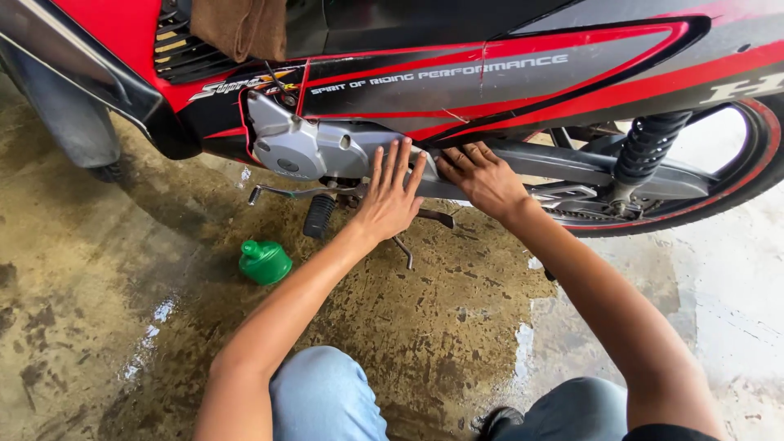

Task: The person wipes the side panels and engine area of a red Honda motorcycle using a brown cloth. They pour liquid from a green bottle onto a black sponge and then continue wiping the motorcycle's bodywork, including the seat and rear fender.

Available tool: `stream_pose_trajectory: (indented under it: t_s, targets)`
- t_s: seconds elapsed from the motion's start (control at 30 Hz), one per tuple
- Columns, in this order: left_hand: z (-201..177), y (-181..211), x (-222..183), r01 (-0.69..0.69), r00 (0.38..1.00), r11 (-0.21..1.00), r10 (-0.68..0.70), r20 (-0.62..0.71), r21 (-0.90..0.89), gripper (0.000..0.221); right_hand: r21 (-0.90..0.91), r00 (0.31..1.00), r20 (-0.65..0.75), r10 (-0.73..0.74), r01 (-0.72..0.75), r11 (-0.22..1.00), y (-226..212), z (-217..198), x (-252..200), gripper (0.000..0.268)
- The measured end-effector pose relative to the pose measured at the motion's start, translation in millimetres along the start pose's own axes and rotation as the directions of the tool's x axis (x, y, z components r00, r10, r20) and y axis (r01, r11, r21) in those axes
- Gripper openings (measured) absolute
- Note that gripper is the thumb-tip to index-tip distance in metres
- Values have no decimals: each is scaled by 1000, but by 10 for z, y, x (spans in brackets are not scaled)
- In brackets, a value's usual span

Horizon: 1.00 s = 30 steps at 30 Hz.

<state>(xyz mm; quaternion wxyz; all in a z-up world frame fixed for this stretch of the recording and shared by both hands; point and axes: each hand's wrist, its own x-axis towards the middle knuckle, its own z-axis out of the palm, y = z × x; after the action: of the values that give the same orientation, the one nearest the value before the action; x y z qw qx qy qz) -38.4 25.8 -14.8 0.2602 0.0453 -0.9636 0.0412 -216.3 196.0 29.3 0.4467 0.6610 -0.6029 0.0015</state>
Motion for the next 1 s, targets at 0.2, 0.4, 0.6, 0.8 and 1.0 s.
stream_pose_trajectory:
  t_s: [0.2,0.4,0.6,0.8,1.0]
  targets:
    - [40,113,-67,15,1000,1000,-15,-20,4,78,-112,999,-36,-21,16,994,126,-260,-149,29]
    - [6,57,-47,7,999,1000,-7,-53,-1,78,-14,989,19,144,-143,990,265,-461,-304,28]
    - [66,108,-50,-14,997,999,16,-80,30,82,87,988,-37,149,-146,985,-34,143,-69,34]
    - [23,85,-77,-34,995,999,37,-95,39,78,-58,996,-86,-3,-2,998,95,-105,73,46]
    - [44,86,-47,-16,998,1000,16,-68,-6,70,-166,988,136,70,-47,985,645,-384,-478,10]
